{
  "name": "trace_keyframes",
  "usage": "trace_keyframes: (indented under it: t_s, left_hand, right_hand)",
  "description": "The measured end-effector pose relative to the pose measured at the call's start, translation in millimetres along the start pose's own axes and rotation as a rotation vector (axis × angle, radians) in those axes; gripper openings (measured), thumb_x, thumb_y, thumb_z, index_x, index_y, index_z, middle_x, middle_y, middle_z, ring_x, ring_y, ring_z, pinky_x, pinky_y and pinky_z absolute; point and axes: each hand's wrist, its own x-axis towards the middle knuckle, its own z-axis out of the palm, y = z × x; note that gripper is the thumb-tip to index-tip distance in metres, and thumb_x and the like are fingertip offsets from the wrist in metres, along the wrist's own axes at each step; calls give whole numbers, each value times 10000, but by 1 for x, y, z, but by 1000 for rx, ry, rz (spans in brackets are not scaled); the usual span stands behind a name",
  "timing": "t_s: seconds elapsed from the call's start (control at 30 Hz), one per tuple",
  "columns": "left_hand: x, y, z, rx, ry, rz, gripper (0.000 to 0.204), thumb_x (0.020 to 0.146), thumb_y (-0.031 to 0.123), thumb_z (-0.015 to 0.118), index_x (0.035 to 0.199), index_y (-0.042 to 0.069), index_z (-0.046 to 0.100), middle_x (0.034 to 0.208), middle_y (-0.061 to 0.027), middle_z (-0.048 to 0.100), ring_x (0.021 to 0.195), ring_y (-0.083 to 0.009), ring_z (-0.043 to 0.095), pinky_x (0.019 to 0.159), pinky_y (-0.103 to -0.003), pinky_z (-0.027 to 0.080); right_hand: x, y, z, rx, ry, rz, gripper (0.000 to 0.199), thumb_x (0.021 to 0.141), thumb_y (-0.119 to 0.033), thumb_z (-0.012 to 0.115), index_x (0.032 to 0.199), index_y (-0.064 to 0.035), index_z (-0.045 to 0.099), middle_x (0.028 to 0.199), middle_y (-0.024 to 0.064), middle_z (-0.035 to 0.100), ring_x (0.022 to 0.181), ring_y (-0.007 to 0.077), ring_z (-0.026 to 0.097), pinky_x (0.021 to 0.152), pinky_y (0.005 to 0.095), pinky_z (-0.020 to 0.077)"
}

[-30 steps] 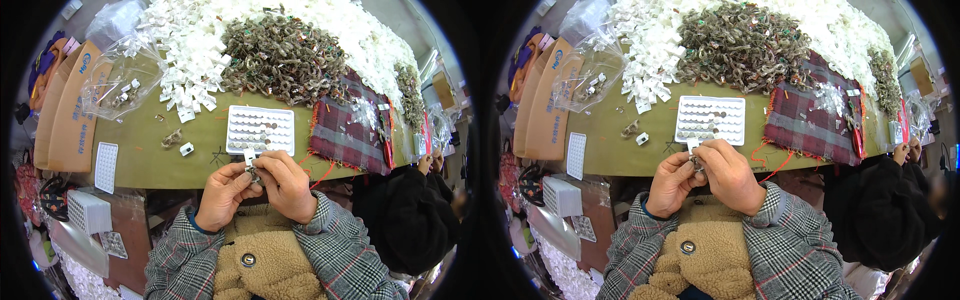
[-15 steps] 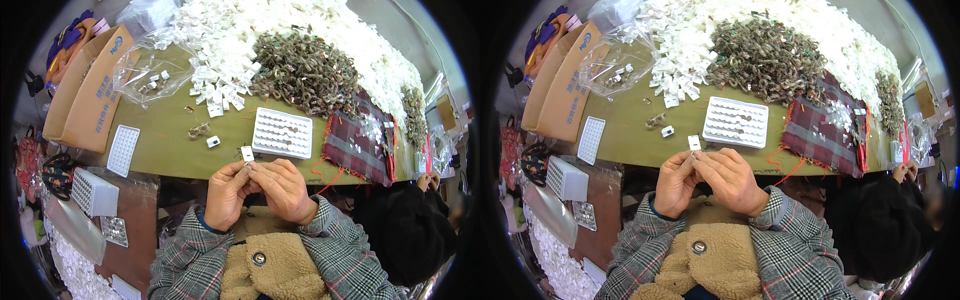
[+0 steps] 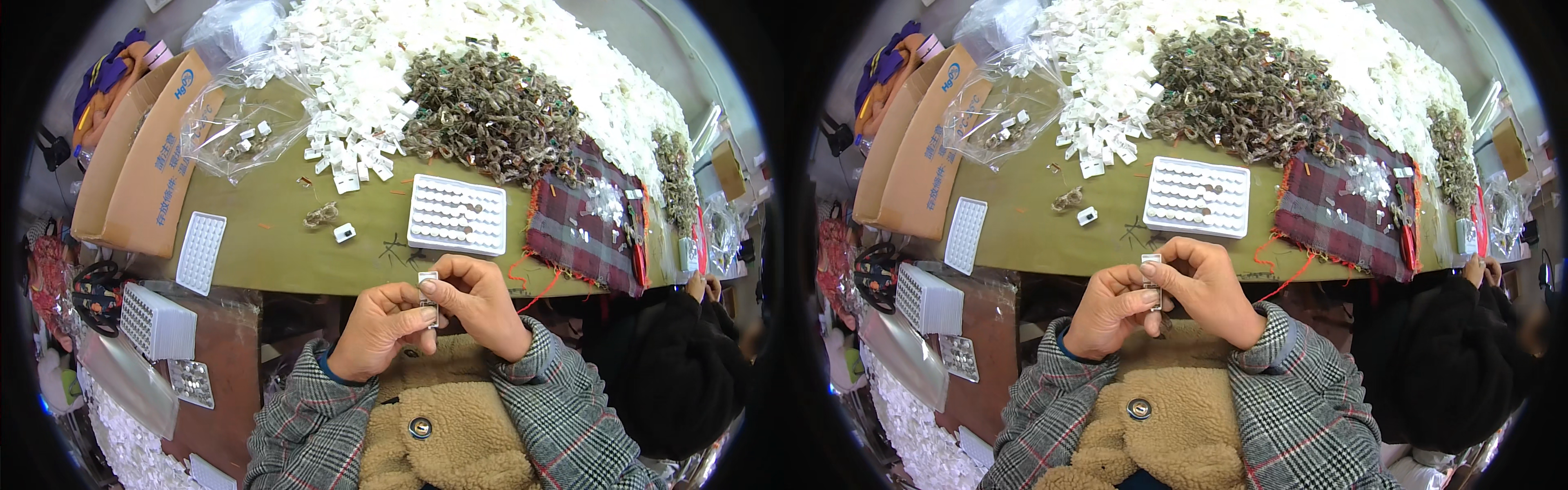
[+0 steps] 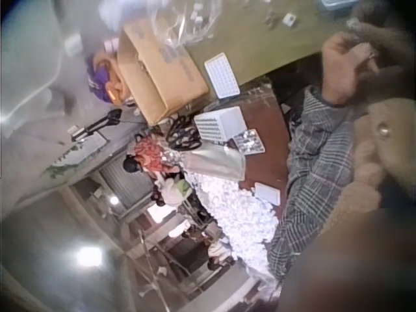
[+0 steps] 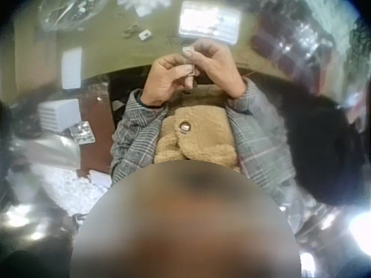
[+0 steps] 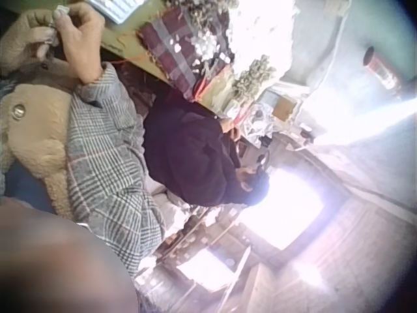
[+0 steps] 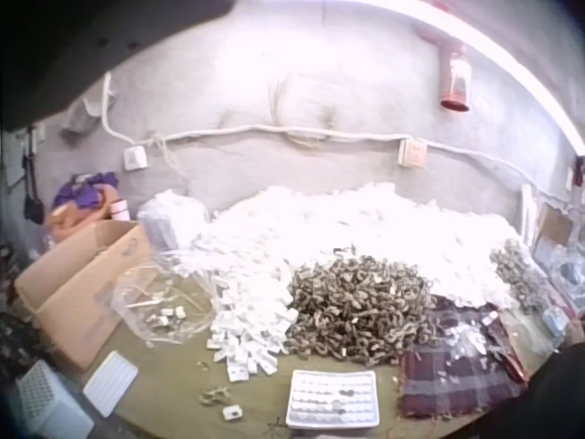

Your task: The person repeatedly picks small white plastic housings and metal contacts from a table, inserts the contacts into the housings, and places the assembled units into a white tray. The person handles items one at a time and continues the same assembly cycle throughout the clip.

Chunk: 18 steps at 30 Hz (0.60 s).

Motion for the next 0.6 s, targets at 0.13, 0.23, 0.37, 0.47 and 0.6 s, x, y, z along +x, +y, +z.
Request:
trace_keyframes:
  t_s: [0.13, 0.23, 0.37, 0.47, 0.6]
  left_hand:
    - [6, -8, -2, -214, -100, -33, 245, 936, 200, 713, 1035, -15, 647, 927, -90, 697, 587, -62, 564, 498, -192, 473]
    - [7, -14, -1, -417, -75, -13, 274, 939, 225, 710, 1062, -10, 643, 917, -42, 667, 577, -24, 521, 509, -166, 447]
    - [9, -18, -1, -467, -118, -41, 318, 958, 282, 682, 1122, 14, 631, 904, -5, 635, 545, 4, 447, 514, -126, 396]
    - [10, -21, -2, -356, -62, -20, 294, 971, 279, 666, 1109, 23, 628, 893, 4, 628, 537, 3, 437, 496, -128, 382]
    - [1, -25, -8, -402, -72, -63, 257, 991, 251, 639, 1125, 35, 604, 900, -11, 632, 578, -6, 467, 486, -140, 389]
  right_hand:
    - [-2, -1, -6, -516, 135, -599, 202, 815, -50, 775, 968, 32, 674, 938, 117, 667, 759, 195, 625, 681, 323, 511]
    - [-5, -3, -10, -650, 16, -917, 284, 768, -46, 796, 1016, 33, 681, 991, 136, 656, 791, 267, 632, 718, 350, 516]
    - [0, 0, -13, -869, 95, -1187, 359, 713, -44, 817, 1027, 57, 675, 1007, 154, 652, 776, 281, 631, 691, 370, 524]
    - [4, 8, -16, -976, 121, -1327, 352, 674, -69, 785, 961, 80, 646, 949, 162, 648, 720, 243, 615, 639, 356, 513]
    - [3, 20, -13, -1047, 85, -1319, 326, 673, -78, 755, 940, 69, 636, 954, 165, 647, 704, 233, 604, 622, 347, 507]
